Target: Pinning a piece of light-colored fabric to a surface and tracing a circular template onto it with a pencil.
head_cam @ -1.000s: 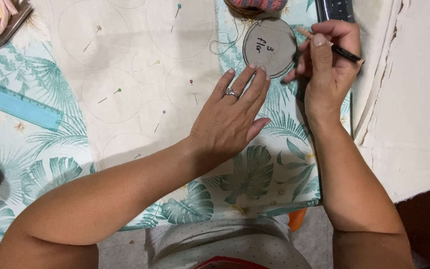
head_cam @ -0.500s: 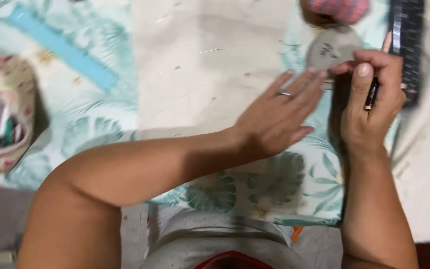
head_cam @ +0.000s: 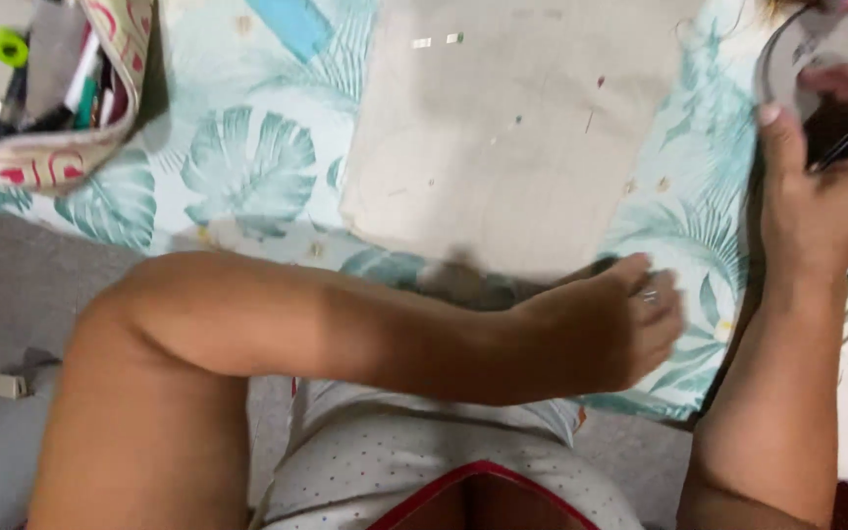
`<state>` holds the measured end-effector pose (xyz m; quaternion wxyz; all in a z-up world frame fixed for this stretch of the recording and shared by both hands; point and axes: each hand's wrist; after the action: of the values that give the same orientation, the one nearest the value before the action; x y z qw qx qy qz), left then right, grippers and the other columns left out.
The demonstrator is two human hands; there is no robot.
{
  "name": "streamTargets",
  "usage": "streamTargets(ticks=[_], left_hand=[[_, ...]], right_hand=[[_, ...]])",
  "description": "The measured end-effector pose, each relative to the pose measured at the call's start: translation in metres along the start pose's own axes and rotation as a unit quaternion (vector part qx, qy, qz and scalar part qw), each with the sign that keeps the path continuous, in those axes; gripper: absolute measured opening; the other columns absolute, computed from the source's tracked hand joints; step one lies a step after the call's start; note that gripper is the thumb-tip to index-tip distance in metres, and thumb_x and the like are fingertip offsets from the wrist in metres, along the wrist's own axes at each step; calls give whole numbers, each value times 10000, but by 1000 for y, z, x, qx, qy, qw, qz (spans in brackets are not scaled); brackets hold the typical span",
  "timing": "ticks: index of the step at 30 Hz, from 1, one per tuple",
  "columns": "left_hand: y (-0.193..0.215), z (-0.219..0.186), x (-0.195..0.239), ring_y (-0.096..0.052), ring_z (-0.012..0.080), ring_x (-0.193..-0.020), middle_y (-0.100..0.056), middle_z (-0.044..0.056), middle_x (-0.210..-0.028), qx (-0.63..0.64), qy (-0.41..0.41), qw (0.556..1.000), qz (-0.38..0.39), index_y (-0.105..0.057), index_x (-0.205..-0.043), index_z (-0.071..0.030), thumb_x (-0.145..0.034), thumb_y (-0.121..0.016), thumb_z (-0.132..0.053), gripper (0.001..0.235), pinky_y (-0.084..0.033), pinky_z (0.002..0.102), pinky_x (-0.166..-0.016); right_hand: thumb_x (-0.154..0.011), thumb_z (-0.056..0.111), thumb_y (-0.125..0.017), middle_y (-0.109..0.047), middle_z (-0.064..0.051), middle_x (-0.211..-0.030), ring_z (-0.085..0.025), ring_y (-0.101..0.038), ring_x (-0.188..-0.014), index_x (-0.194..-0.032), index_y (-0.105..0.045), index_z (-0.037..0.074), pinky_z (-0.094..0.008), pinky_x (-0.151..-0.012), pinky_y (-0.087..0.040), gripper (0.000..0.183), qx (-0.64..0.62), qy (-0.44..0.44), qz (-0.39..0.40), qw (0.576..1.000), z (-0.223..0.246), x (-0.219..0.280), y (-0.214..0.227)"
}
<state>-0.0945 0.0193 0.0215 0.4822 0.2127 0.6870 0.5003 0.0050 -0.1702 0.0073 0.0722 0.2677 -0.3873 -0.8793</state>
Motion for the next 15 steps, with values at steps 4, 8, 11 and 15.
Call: streamTargets(ticks=[4, 8, 11, 15], left_hand=[[22, -11, 48, -454, 211, -1137, -527, 39, -1179, 34, 18, 998, 56, -600, -1073, -145, -814, -629, -213, 269, -398, 352, -963], [46, 9, 73, -430, 153, -1159, -488, 21, -1156, -30, 100, 994, 39, -535, -1100, -124, -856, -632, -103, 264, -339, 290, -1014], [42, 6, 95, -448, 267, -1262, -419, 114, -1339, 168, 227, 959, 13, -415, -1264, 4, -781, -829, -215, 673, -364, 403, -1099], [43, 0, 104, -507, 264, -1192, -518, 93, -1256, 151, 261, 953, -27, -506, -1168, -30, -866, -682, -106, 358, -357, 456, -1034]], right_hand=[[-1117, -100, -411, -512, -326, -1135, -406, -501, -1084, -1278, -374, -117, -451, -1009, -386, 165, -39, 34, -48, 998, -12, 4, -5], [-1133, 125, -263, -496, -358, -1081, -425, -494, -1027, -1284, -391, -133, -475, -943, -397, 325, -101, 54, -75, 991, -6, 5, -3], [-1118, 66, -401, -578, -279, -1035, -362, -549, -967, -1229, -487, -103, -426, -891, -428, 220, 21, 49, -119, 991, 5, 0, 0], [-1074, -71, -393, -486, -256, -988, -368, -483, -923, -1184, -536, -150, -421, -820, -384, 197, 79, 125, -50, 988, 14, -6, 4]])
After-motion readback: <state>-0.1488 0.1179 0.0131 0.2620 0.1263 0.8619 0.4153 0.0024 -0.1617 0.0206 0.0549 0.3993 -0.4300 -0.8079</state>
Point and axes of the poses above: each hand's wrist, its own x-axis away from the middle knuckle, its own y-axis out of the back of the hand, z = x × y
